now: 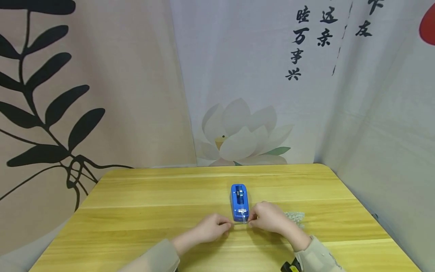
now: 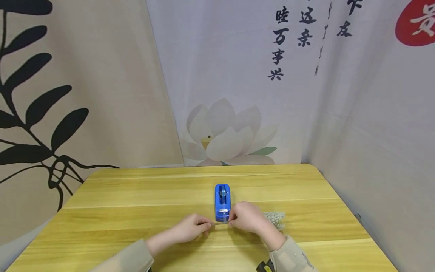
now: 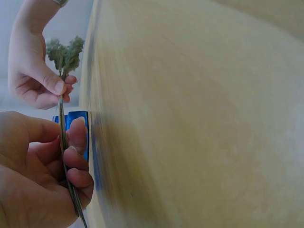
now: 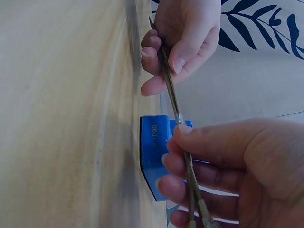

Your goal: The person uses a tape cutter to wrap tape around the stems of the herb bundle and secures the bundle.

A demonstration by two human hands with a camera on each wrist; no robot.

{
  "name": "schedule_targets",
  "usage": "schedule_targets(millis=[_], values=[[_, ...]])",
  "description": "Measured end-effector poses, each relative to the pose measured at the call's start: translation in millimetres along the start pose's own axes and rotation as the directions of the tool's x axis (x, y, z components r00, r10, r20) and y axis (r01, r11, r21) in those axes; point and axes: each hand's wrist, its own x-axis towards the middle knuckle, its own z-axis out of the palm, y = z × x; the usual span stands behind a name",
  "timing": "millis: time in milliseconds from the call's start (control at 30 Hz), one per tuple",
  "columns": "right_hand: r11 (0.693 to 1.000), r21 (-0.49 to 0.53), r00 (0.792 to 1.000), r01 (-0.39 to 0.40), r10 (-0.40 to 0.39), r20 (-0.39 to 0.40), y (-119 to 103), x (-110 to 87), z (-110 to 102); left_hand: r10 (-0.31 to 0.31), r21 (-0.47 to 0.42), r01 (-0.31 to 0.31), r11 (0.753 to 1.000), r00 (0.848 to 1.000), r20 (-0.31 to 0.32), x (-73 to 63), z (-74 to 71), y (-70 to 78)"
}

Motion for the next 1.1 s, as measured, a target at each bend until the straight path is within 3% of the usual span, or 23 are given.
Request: schedule_targets(millis=[167, 333, 700, 900, 1100], values=[[1.0, -0.005, 1.0, -0.017, 0.017, -0.013, 2, 1.1, 4, 0.028, 0.02, -0.028, 0.999, 1.0, 0.006, 0.4, 0.2, -0.9], [0.999, 0.026, 1.0, -0.023, 0.023, -0.008, 3, 2.8, 6, 0.03, -0.022, -0.029, 0.999, 0.999, 0.02, 1.0, -1.5, -2.9], [0.987, 0.163, 0.999, -0.011, 0.005, 0.04, 9, 5.4, 2, 0.033, -0.017, -0.033, 0.999, 0.999, -0.012, 1.0, -4.8, -3.7], [0.993, 0.12, 0.996, -0.01, -0.001, 0.091, 10, 3.8, -4, 0.01, 0.007, -0.009, 1.0, 0.999, -0.045, 2.0, -5.5, -3.3], [0.995, 0.103, 0.998, -0.009, 0.002, 0.069, 9, 2.2, -5, 0.019, 0.022, -0.018, 1.0, 0.998, -0.057, 3.3, -7.0, -2.0]])
